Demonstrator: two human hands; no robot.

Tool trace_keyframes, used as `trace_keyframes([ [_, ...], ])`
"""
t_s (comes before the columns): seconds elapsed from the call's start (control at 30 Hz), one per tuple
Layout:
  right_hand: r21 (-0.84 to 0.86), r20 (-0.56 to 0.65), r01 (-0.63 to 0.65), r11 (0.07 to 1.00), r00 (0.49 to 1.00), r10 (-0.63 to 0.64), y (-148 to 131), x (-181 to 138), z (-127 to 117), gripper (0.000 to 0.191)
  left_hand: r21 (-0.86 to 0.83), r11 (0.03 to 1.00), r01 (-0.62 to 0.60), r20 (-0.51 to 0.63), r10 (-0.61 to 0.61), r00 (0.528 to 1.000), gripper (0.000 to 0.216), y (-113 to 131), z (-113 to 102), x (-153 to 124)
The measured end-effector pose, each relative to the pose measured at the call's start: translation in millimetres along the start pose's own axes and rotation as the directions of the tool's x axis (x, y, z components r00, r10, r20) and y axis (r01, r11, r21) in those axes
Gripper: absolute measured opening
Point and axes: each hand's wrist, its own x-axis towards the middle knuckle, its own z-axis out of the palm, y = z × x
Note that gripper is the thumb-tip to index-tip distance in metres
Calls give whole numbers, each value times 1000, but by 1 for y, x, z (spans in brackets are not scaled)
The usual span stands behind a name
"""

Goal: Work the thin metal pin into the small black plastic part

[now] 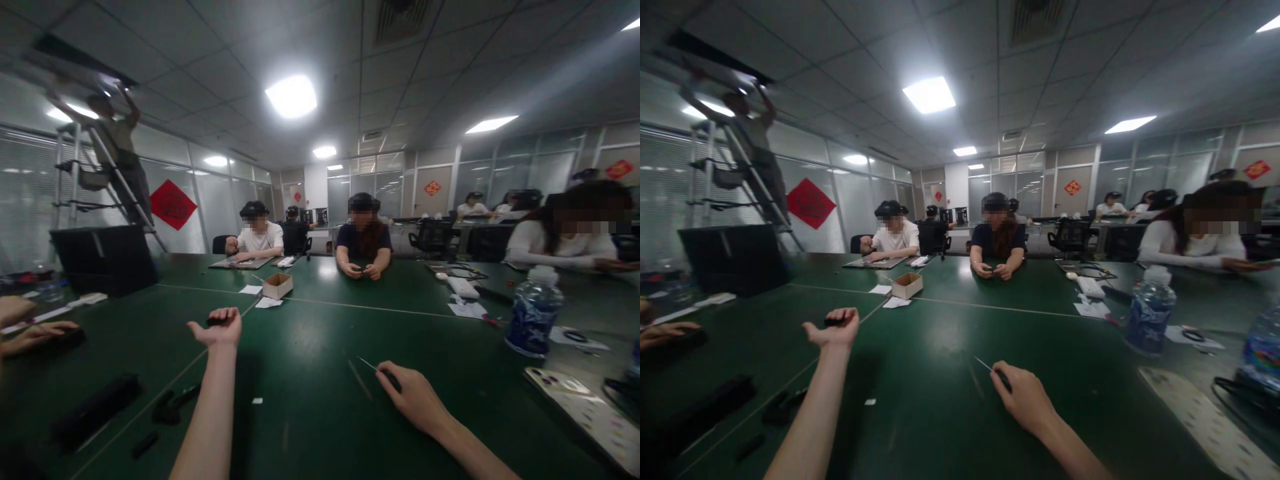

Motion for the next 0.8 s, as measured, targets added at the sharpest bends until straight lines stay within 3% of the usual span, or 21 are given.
trace_keyframes([
  [0.03,3,3,-1,1000,1000,1,-1,0,-1,34,89,992,89,67,-95,993,54,-16,6,-7],
  [0.13,26,0,8,1000,1000,-8,-2,0,-1,34,222,935,277,130,-310,942,35,-75,18,-35],
  [0.27,32,-14,12,999,1000,-12,-4,-2,-3,34,457,738,497,97,-597,796,23,-156,7,-79],
  [0.37,16,-35,28,999,999,-28,-6,-2,-4,32,585,565,582,22,-728,685,19,-195,-15,-109],
  [0.47,-15,-71,34,999,997,-35,-6,-2,-2,30,656,470,590,1,-783,622,15,-212,-31,-131],
  [0.63,-32,-114,35,999,993,-39,-3,-1,0,30,722,439,534,102,-832,546,15,-208,-36,-148],
  [0.8,-21,-134,18,1000,991,-21,-2,-1,-2,31,760,486,431,222,-818,530,25,-200,-33,-148],
])
